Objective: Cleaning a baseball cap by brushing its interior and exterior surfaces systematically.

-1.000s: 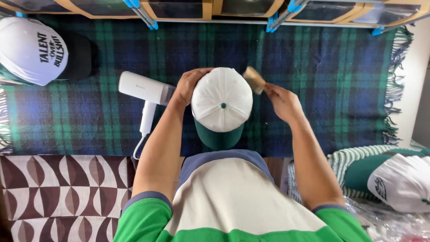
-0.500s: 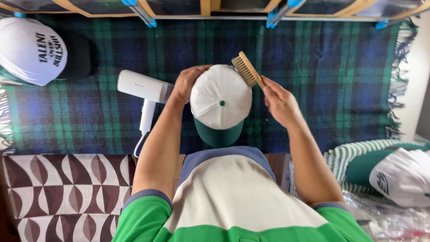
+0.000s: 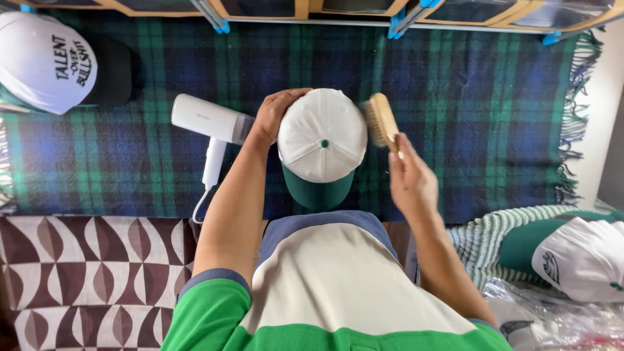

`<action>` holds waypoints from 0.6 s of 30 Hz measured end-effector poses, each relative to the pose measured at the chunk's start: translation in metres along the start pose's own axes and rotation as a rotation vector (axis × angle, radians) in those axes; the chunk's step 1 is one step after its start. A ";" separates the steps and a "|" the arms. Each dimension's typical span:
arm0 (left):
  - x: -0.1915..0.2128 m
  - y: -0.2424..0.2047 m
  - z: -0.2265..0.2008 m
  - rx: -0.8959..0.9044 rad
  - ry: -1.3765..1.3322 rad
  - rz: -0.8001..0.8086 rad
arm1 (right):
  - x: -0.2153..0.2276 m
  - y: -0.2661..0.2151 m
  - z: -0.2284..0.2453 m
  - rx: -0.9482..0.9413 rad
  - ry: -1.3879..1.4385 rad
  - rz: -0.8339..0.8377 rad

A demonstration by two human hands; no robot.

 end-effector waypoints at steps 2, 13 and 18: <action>0.002 0.003 0.006 -0.018 -0.004 -0.011 | 0.005 -0.001 0.010 0.039 0.023 -0.015; 0.002 0.004 0.016 -0.012 0.021 0.018 | -0.005 -0.054 -0.038 -0.431 0.093 0.180; 0.003 0.011 0.003 -0.081 0.087 0.010 | -0.035 -0.063 -0.010 -0.496 0.275 0.146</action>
Point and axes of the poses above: each hand's wrist, its own y-axis towards the middle knuckle, its own x-axis out of the back of the hand, z = x × y, the point moved 10 cm from there along y, towards the middle knuckle, and after that the axes turned 2 degrees about z, right-handed, at the moved point
